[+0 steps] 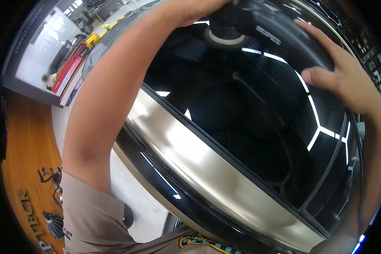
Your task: The person uses a handheld electric polisher to buff the black roof of a beige car. They move the polisher in overlapping passes across the entire roof surface, maintaining steady pressure and coverage.
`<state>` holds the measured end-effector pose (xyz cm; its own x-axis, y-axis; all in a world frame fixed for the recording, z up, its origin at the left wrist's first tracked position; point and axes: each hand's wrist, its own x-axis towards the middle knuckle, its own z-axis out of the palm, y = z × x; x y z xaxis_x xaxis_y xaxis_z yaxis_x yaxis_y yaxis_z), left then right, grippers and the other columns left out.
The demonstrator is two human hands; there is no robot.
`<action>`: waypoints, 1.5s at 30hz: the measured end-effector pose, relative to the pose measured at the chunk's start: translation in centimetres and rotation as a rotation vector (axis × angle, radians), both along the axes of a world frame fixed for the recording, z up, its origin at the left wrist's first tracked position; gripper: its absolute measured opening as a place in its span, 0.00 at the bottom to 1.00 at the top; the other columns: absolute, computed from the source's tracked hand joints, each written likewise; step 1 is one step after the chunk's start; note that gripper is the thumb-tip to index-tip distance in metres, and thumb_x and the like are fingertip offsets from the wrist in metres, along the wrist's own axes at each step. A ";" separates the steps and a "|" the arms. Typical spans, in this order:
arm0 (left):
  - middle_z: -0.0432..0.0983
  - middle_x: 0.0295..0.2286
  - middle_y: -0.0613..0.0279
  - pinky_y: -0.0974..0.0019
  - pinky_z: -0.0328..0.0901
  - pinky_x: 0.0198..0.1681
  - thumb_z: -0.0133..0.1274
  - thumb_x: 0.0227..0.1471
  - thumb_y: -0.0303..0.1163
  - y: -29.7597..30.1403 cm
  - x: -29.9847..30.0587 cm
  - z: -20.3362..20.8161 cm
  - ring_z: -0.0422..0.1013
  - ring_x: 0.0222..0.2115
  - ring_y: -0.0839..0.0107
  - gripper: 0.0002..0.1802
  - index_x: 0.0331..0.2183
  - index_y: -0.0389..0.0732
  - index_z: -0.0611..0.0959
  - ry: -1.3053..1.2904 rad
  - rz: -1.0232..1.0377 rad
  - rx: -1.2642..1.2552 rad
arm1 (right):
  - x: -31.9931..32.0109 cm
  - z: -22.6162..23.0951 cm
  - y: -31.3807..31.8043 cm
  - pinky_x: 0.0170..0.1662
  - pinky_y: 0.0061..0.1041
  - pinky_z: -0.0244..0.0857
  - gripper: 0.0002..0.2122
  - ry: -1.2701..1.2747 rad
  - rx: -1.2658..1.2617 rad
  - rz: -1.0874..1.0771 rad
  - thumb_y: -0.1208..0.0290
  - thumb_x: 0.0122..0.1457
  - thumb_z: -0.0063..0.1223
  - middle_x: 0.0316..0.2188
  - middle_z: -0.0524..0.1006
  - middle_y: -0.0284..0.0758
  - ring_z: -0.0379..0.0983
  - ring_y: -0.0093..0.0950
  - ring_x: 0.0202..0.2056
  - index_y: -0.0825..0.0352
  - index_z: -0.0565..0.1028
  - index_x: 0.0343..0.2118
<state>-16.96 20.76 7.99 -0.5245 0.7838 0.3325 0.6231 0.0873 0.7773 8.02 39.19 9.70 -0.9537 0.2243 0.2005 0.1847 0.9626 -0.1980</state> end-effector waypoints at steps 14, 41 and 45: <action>0.82 0.38 0.56 0.66 0.67 0.42 0.45 0.65 0.44 1.0 -0.4 -0.8 0.75 0.37 0.69 0.23 0.45 0.35 0.85 -0.261 -0.108 0.066 | 0.4 0.8 -1.5 0.48 0.35 0.66 0.46 -0.075 -0.034 -0.010 0.43 0.45 0.61 0.46 0.77 0.50 0.76 0.41 0.41 0.49 0.61 0.70; 0.81 0.45 0.61 0.67 0.69 0.53 0.50 0.64 0.46 -8.2 -7.5 -2.6 0.77 0.45 0.71 0.26 0.55 0.38 0.79 -0.555 0.123 0.222 | -8.0 10.1 -12.2 0.48 0.39 0.71 0.42 -0.721 -0.185 -0.095 0.48 0.58 0.53 0.39 0.81 0.52 0.79 0.47 0.41 0.57 0.50 0.73; 0.81 0.44 0.62 0.69 0.70 0.53 0.50 0.65 0.44 -8.7 -7.4 -3.3 0.77 0.45 0.73 0.23 0.53 0.39 0.81 -0.492 0.115 0.223 | -8.2 8.5 -8.8 0.47 0.40 0.71 0.43 -0.635 -0.194 0.089 0.50 0.54 0.57 0.44 0.79 0.51 0.78 0.45 0.42 0.54 0.54 0.72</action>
